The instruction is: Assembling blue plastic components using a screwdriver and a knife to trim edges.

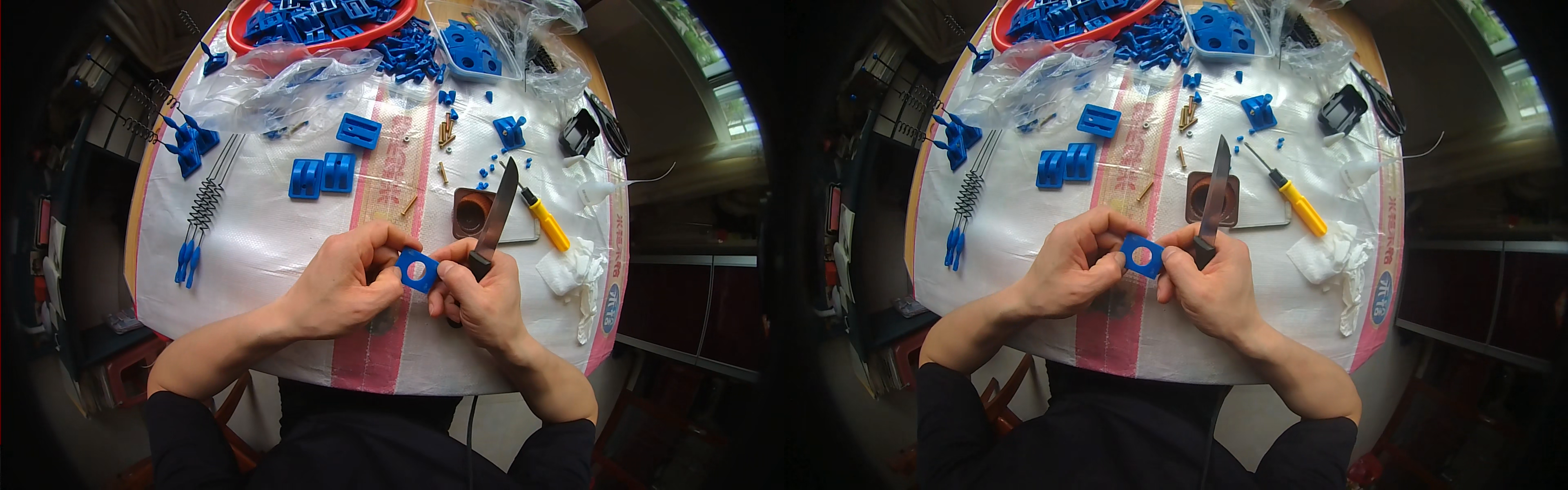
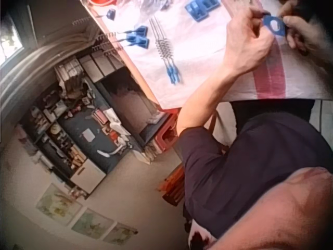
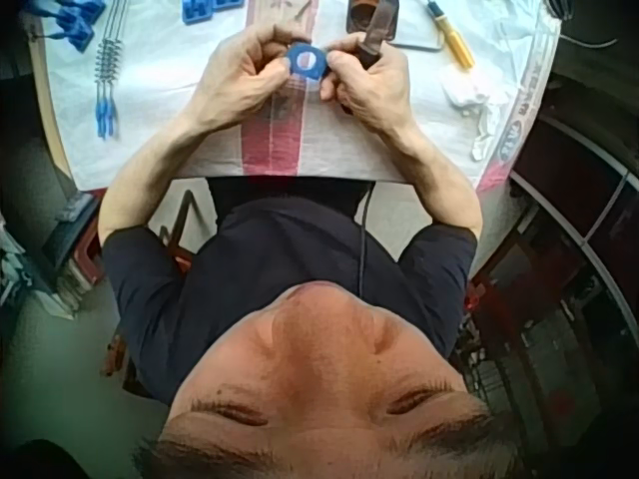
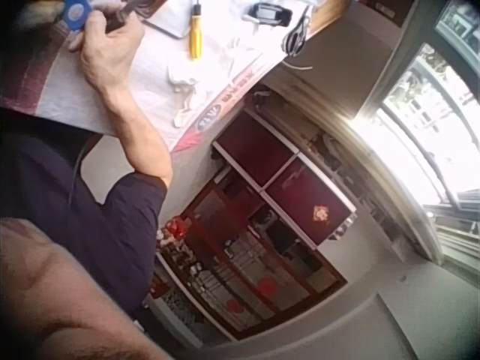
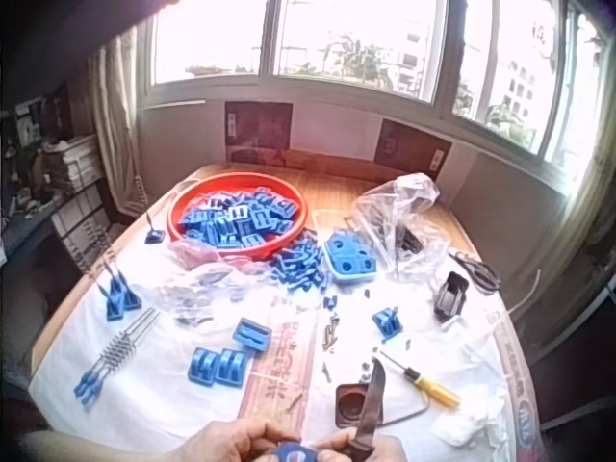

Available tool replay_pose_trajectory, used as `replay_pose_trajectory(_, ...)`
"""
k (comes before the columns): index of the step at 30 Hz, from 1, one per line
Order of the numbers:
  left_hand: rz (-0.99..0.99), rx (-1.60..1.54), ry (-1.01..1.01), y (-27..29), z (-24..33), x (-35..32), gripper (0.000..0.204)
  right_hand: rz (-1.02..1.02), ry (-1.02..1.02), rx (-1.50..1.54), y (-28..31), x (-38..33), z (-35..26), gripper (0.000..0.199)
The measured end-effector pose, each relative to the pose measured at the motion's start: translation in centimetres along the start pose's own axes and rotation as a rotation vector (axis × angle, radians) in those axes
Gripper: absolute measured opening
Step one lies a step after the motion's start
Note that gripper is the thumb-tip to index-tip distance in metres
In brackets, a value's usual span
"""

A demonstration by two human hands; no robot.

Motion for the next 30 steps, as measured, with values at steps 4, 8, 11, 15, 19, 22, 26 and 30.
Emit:
replay_pose_trajectory(4, 0.002, 0.035, -0.007, 0.0, 0.0, 0.1, 0.025, -0.014, 0.003, -0.045, 0.0, 0.0, 0.1, 0.010)
replay_pose_trajectory(8, 0.014, 0.031, 0.002, 0.0, 0.0, -0.1, 0.024, -0.017, -0.002, 0.024, 0.0, -0.1, 0.3, 0.011)
replay_pose_trajectory(11, 0.026, -0.010, 0.002, 0.3, -0.2, 0.1, 0.023, -0.016, -0.006, 0.130, 0.0, 0.0, 0.3, 0.013)
replay_pose_trajectory(15, 0.063, -0.060, 0.005, 0.3, 0.2, 0.3, 0.019, -0.070, 0.050, 0.184, 0.5, 0.2, 1.1, 0.016)
replay_pose_trajectory(19, 0.125, -0.070, -0.059, 0.2, 0.2, 0.3, 0.015, -0.120, 0.114, 0.106, 0.4, 0.5, 1.4, 0.025)
replay_pose_trajectory(22, 0.171, 0.264, -0.342, 0.7, -1.0, 0.2, 0.018, -0.110, 0.084, 0.311, -0.3, 0.5, 1.0, 0.030)
replay_pose_trajectory(26, 0.188, 0.411, -0.514, 0.5, -0.1, 0.7, 0.025, -0.162, 0.216, 0.237, 0.4, -0.1, 0.9, 0.034)
replay_pose_trajectory(30, 0.164, 0.370, -0.447, 0.5, -0.5, 0.7, 0.034, -0.073, 0.217, 0.194, 0.1, -0.2, 0.4, 0.044)
Point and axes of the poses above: each hand's wrist, its own x-axis towards the middle knuckle, its own y-axis out of the back of the hand, z = x × y, the point moved 1 cm from there along x, towards the middle knuckle, and after that the axes turned 8 degrees about -z, right-handed, at the moved point
